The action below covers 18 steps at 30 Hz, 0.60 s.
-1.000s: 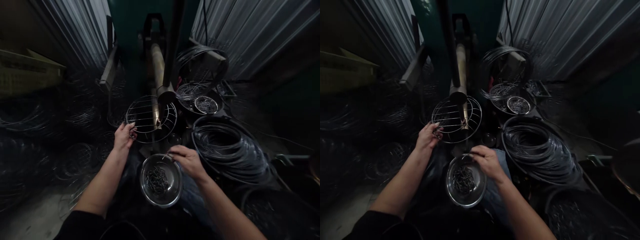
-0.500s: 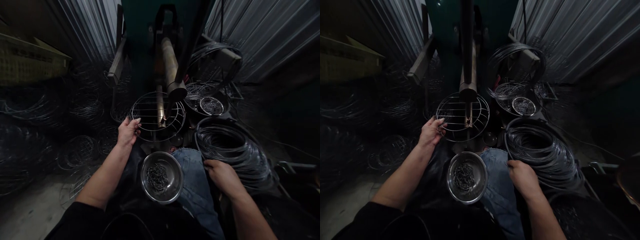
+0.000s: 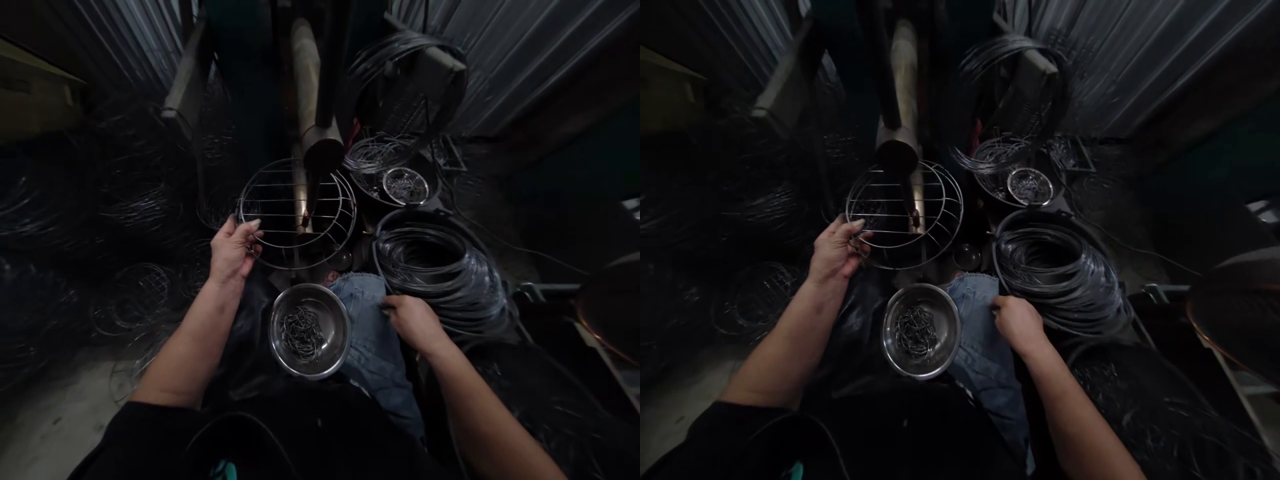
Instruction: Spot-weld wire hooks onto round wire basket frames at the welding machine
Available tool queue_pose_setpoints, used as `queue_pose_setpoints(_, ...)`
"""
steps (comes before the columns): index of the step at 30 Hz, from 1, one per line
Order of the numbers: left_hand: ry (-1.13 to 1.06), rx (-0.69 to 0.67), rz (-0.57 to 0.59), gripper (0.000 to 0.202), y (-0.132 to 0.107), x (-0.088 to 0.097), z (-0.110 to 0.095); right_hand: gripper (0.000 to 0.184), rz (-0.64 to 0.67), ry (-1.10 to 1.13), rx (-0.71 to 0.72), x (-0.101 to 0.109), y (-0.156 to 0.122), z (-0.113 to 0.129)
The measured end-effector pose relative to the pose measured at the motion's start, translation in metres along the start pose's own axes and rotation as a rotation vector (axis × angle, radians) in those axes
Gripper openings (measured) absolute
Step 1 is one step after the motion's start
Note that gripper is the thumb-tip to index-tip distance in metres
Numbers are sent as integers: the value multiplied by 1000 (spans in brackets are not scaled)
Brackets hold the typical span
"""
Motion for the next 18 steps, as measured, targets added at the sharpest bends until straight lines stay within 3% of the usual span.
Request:
queue_pose_setpoints(3, -9, 0, 10, 43, 0, 2, -1, 24, -37, 130, 40, 2, 1, -4)
queue_pose_setpoints(5, -9, 7, 6, 43, 1, 4, 0, 20, -97, 438, 109, 14, 2, 4)
queue_pose_setpoints(8, -5, -5, 1, 44, 3, 4, -1, 19, -215, 1009, 337, 52, 0, 41)
queue_pose_setpoints(10, -5, -14, 1, 44, 3, 3, -2, 16, -331, 1230, 485, 80, 0, 73)
queue_pose_setpoints(12, -2, -20, 2, 44, 3, 1, -3, 14, -356, 1316, 548, 93, 8, 106)
queue_pose_setpoints(14, 0, -41, -9, 45, 3, 3, -5, 15, -340, 1302, 499, 90, 22, 130)
queue_pose_setpoints(18, 11, -93, -26, 46, 6, 7, -11, 18, -436, 1218, 325, 78, 38, 143)
Point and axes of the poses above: each hand's wrist, its own y-axis towards the middle knuckle, its own x-axis out of the back of the hand, z = x × y, the point moved 9 cm from there along y, towards the middle knuckle, and after that the axes turned 4 degrees about y, right-handed, at the moved point
